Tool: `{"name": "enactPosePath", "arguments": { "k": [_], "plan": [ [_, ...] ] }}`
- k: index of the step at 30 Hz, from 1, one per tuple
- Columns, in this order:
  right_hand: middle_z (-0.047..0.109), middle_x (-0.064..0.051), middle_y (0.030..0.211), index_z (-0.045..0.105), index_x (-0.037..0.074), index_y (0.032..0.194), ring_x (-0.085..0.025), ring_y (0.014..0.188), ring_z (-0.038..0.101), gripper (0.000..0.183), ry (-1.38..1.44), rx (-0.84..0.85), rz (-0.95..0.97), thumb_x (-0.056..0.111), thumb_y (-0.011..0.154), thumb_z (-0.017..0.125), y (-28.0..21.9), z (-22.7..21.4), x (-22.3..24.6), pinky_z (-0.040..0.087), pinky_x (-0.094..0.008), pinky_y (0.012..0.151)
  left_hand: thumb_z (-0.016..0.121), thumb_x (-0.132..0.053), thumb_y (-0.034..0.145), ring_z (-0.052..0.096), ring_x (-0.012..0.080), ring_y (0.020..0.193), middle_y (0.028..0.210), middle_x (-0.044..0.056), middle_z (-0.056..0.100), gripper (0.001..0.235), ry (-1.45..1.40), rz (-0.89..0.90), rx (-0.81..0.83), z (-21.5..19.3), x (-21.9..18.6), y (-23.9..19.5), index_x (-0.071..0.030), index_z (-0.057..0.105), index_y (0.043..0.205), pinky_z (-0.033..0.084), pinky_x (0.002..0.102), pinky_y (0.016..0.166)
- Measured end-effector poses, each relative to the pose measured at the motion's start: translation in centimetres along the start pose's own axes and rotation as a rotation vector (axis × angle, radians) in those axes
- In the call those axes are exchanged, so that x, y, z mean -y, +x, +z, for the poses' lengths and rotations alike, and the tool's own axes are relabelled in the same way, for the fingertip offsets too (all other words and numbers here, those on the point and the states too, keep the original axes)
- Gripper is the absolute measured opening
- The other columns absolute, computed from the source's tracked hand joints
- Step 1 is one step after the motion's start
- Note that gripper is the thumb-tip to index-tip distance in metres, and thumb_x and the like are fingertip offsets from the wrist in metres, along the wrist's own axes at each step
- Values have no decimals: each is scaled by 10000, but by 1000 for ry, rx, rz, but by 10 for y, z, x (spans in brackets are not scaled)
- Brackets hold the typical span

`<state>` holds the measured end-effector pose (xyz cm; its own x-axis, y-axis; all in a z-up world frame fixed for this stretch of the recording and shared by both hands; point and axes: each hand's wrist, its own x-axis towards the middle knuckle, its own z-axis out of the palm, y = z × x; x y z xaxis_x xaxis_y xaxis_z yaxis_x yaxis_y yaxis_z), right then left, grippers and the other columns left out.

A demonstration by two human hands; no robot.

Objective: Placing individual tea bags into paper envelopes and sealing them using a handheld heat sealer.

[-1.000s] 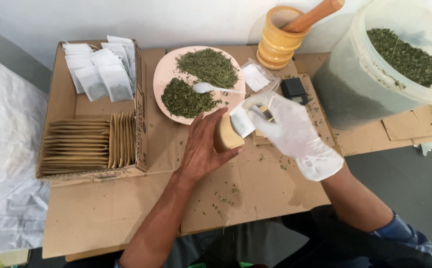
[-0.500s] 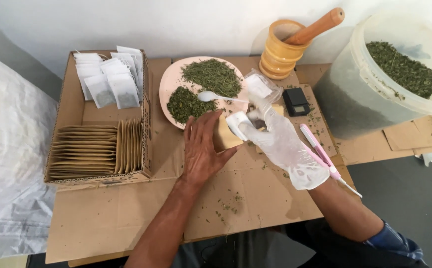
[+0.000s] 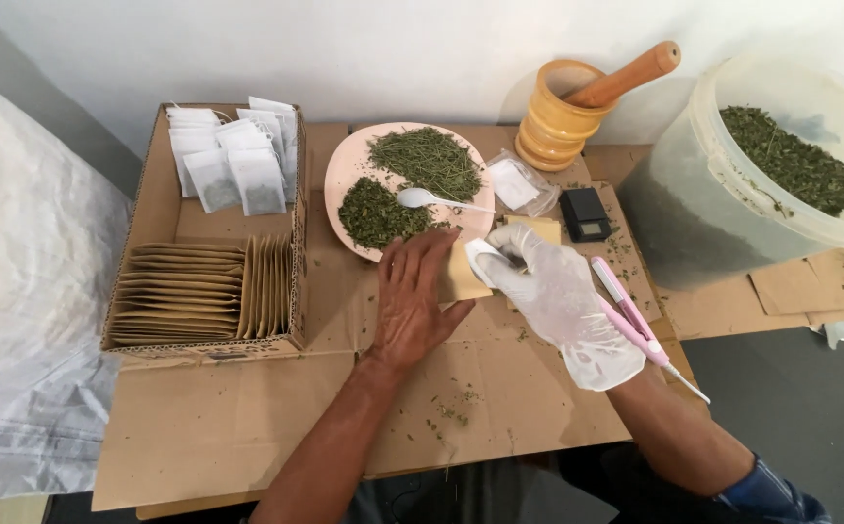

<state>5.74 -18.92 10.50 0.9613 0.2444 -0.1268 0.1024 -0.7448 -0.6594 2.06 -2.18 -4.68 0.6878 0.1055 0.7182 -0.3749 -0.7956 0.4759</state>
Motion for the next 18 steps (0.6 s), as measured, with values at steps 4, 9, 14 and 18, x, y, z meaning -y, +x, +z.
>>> {"name": "enactPosePath", "arguments": {
  "k": [4, 9, 14, 18],
  "plan": [
    [864, 68, 1201, 803, 398, 1229, -203, 1215, 790, 281, -31, 19, 18, 511, 976, 760, 2, -2, 3, 588, -432, 1113, 1049, -313, 725, 559, 345, 1470, 1536, 144, 579, 1058, 15, -12, -14, 1, 5, -1, -130, 531, 1629, 308, 596, 1334],
    [871, 37, 1171, 820, 375, 1200, -240, 1194, 799, 271, -68, -4, -13, 514, 977, 752, 1, -2, -1, 597, -456, 1094, 1027, -311, 774, 571, 368, 1412, 1503, 167, 584, 1065, -3, -35, -4, -2, 3, 0, -146, 492, 1680, 317, 608, 1298],
    [874, 67, 1133, 804, 405, 1184, -217, 1236, 781, 254, -113, -26, -20, 538, 982, 725, 0, -2, 0, 584, -458, 1119, 1038, -307, 745, 562, 367, 1404, 1494, 168, 592, 1041, 8, -40, 16, 4, 3, -2, -142, 529, 1638, 326, 617, 1260],
    [878, 31, 1184, 798, 373, 1228, -261, 1288, 768, 288, -173, -6, -49, 541, 1028, 676, -8, -4, 6, 587, -498, 1117, 1041, -310, 736, 570, 369, 1388, 1475, 168, 602, 1043, 48, -36, 5, 3, 0, -1, -145, 535, 1633, 343, 614, 1236]
  ]
}}
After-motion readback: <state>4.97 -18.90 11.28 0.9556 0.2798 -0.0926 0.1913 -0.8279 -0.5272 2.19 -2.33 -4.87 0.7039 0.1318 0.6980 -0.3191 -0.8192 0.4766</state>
